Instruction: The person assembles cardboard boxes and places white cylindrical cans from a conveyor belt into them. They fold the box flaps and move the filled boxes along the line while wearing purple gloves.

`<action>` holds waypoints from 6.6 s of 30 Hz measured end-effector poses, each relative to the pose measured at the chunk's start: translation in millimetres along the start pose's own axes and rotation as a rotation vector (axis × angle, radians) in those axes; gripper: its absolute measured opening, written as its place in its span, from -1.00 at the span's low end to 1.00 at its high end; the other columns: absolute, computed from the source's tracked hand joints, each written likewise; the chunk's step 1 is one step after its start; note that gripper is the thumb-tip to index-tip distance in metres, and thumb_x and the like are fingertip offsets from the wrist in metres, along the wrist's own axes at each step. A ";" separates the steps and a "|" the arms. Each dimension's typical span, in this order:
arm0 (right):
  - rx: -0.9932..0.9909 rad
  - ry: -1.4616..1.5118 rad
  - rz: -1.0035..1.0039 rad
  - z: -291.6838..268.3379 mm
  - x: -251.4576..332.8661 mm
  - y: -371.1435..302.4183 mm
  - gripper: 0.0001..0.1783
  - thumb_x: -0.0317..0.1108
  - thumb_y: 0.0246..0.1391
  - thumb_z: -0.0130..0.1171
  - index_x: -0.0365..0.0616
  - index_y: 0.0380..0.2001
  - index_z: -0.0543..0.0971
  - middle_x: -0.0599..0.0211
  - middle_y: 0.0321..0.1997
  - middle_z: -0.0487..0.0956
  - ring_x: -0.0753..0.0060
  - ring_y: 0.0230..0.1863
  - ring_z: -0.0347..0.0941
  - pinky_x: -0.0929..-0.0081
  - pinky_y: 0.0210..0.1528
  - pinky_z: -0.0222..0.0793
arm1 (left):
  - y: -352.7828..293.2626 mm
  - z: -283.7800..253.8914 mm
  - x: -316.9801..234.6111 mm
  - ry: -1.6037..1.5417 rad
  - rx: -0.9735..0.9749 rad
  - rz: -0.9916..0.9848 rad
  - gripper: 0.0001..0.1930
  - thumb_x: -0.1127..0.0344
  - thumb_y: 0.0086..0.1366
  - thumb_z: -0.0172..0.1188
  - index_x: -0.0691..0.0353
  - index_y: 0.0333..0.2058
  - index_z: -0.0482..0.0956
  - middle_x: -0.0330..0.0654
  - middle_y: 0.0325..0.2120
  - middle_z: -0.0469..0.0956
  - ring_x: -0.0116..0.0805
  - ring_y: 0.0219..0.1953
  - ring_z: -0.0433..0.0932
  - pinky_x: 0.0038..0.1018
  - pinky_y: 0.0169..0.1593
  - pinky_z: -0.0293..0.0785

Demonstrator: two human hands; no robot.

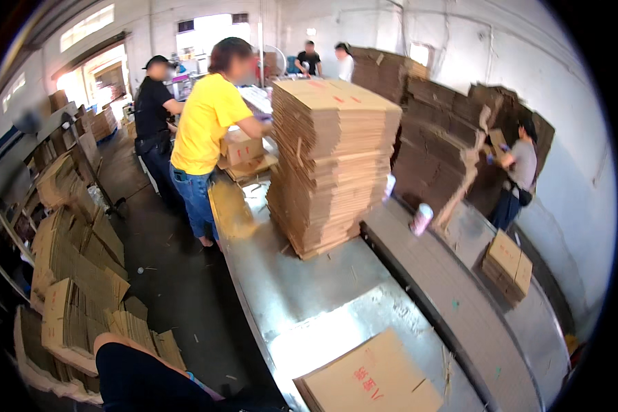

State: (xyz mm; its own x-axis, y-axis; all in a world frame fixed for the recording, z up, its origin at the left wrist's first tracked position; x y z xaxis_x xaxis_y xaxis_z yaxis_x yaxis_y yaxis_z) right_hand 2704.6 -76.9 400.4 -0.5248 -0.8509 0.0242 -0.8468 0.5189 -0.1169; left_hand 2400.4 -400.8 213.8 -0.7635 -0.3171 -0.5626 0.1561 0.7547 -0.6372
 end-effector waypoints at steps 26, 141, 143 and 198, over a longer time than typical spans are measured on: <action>0.421 1.450 0.967 7.4 59.0 -97.2 -0.77 -0.26 0.06 0.16 -0.24 -0.41 0.52 0.14 -0.56 0.46 0.46 -0.48 0.39 0.42 -0.42 0.29 | -74.3 -73.1 -71.6 -1.459 0.005 -0.166 -0.71 0.62 0.06 0.19 0.17 -0.24 0.42 -0.37 -0.27 0.38 -0.57 -0.23 0.38 -0.63 -0.09 0.29; -0.120 0.209 -0.129 -17.0 18.1 -3.5 -0.64 -0.03 0.10 0.03 0.10 -0.09 0.51 0.36 0.05 0.45 0.21 0.10 0.36 0.20 0.22 0.19 | 92.1 -227.7 -130.4 -0.785 -0.472 0.301 -0.20 0.24 0.20 0.21 0.21 0.31 -0.06 -0.01 0.20 0.18 -0.22 0.24 0.18 -0.36 0.25 0.12; -0.138 0.215 -0.017 -44.6 10.8 7.9 -0.68 -0.06 0.10 0.04 0.12 -0.11 0.52 0.38 -0.04 0.51 0.24 0.10 0.36 0.21 0.18 0.23 | 97.7 -237.5 -118.2 -0.518 -0.592 0.366 -0.24 0.23 0.22 0.17 0.24 0.30 -0.02 0.06 0.26 0.07 -0.13 0.30 0.08 -0.32 0.31 0.00; -0.415 1.493 0.396 -45.6 -143.3 167.5 -0.58 -0.39 0.20 0.00 -0.10 0.14 0.37 0.09 -0.01 0.54 0.30 0.04 0.46 0.49 0.14 0.33 | 43.5 -323.8 -316.2 0.189 0.151 0.705 -0.69 0.07 0.27 0.00 -0.03 -0.10 0.58 -0.12 -0.17 0.57 -0.11 -0.11 0.52 -0.25 -0.04 0.42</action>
State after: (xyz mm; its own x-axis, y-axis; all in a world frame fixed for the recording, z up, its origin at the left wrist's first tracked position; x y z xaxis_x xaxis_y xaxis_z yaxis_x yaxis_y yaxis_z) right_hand 2634.0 135.7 422.6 -0.1072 0.0465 0.9931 -0.4760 0.8746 -0.0924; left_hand 2445.7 -81.7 534.5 -0.5429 0.3278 -0.7732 0.7231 0.6507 -0.2319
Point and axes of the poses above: each hand's wrist, its own y-axis towards the middle knuckle, its own z-axis out of the palm, x = y × z, the point moved 5 cm from there along y, towards the middle knuckle
